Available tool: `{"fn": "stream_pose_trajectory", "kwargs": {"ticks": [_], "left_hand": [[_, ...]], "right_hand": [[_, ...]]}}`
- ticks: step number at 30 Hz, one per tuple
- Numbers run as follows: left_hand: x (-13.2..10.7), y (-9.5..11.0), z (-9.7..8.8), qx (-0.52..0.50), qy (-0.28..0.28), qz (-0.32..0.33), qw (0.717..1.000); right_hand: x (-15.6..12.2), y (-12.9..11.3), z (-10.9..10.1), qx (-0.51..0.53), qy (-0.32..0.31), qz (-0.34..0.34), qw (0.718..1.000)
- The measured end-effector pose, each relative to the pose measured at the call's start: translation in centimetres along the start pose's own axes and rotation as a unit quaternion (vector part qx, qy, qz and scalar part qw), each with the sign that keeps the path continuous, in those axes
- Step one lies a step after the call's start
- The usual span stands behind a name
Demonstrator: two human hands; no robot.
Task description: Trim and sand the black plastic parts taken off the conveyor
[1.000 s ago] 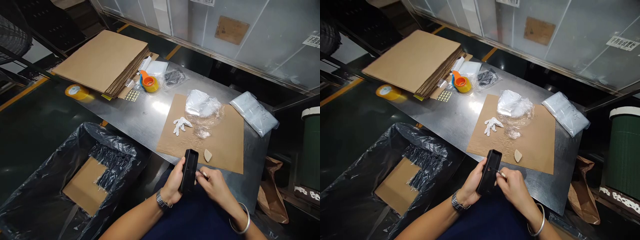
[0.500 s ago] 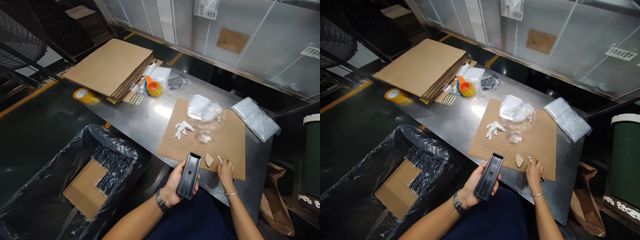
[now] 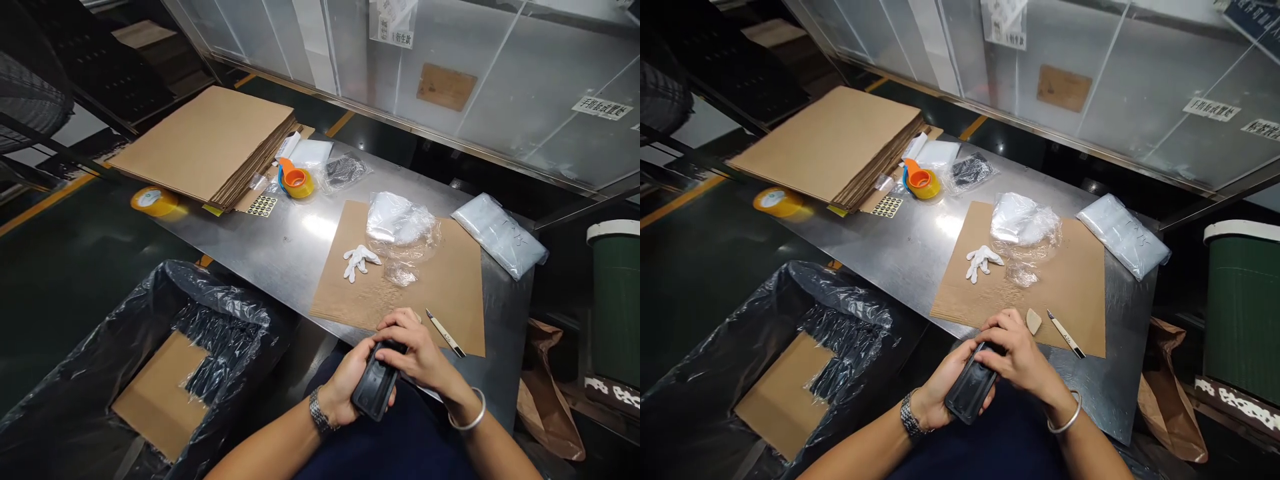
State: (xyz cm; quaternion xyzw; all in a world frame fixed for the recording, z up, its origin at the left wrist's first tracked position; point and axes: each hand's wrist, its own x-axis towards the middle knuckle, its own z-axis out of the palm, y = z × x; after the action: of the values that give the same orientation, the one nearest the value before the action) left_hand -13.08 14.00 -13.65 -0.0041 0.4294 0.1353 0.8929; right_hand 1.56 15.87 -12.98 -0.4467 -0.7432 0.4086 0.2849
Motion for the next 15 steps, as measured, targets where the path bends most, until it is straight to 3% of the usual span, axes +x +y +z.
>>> {"fn": "stream_pose_trajectory", "kwargs": {"ticks": [4, 8, 10, 15], "left_hand": [[-0.5, 0.1, 0.3, 0.011, -0.011, -0.03, 0.999], [-0.5, 0.1, 0.5, 0.024, -0.006, -0.02, 0.999], [-0.5, 0.0, 0.5, 0.024, -0.012, -0.009, 1.0], [-0.6, -0.2, 0.4, 0.047, 0.007, 0.02, 0.999]], "right_hand": [[-0.1, 1.3, -1.1, 0.111, 0.042, 0.064, 0.991], [-0.3, 1.4, -1.2, 0.179, 0.078, 0.144, 0.97], [-0.6, 1.2, -1.2, 0.2, 0.067, 0.16, 0.964], [-1.1, 0.5, -1.5, 0.032, -0.005, 0.086, 0.996]]}}
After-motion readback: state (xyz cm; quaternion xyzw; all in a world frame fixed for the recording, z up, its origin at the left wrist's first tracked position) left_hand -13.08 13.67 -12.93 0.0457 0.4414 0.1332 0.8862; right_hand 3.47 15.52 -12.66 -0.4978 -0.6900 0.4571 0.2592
